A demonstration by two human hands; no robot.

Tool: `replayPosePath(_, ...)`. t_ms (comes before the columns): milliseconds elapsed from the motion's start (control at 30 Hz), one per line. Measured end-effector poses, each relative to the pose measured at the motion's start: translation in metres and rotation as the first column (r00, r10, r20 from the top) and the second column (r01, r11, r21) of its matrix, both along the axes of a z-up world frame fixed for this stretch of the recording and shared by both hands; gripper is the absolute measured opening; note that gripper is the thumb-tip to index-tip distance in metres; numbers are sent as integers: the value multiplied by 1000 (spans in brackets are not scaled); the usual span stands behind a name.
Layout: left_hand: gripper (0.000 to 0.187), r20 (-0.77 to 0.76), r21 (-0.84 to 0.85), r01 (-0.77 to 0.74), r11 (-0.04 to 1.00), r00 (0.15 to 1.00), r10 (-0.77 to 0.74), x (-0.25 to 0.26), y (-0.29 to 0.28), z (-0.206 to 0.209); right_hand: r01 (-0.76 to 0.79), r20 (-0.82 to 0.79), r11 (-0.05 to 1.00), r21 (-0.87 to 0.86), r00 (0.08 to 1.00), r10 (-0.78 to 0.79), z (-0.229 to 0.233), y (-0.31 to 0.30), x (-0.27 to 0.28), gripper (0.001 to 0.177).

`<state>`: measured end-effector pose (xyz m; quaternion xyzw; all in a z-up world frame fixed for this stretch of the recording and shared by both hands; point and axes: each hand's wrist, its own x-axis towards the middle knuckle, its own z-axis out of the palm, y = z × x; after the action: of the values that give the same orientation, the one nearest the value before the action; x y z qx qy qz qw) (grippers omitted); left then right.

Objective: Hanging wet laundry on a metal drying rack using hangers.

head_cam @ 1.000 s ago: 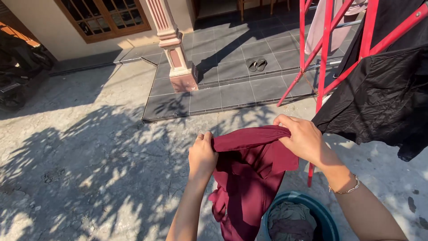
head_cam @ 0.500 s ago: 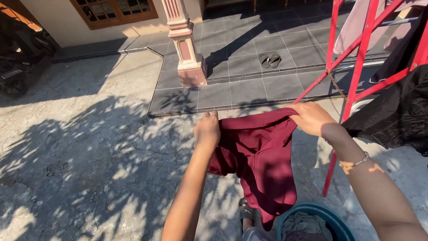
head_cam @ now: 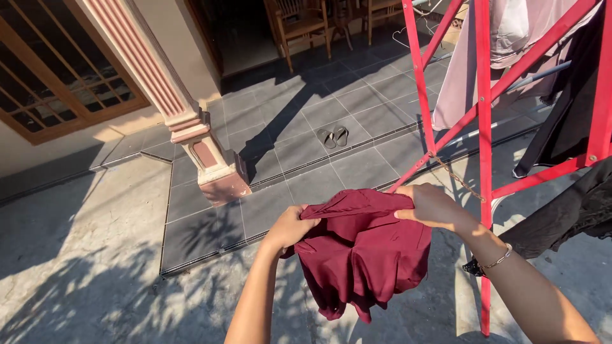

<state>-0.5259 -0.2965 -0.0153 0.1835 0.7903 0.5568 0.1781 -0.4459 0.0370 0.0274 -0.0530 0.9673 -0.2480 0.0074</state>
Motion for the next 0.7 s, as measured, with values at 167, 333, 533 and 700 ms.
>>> replayPosePath(167,30,29,-69,136,988,991,-134,-115,-5,-14,98,-119,983,157,990,-80,-40,18,-112,36)
replayPosePath(333,26,51,55,194,979,979,-197,-251,-10,-20,218,-6,966,-140,975,-221,-46,6,-211,22)
replayPosePath(533,27,412,425,41,904,881,-234,-368,24,0,274,44,730,-626,947,-317,-45,2,-306,10)
replayPosePath(700,27,520,555,-18,832,788,-330,-441,65,-4,336,41,732,-593,920,-390,-58,35,-355,19)
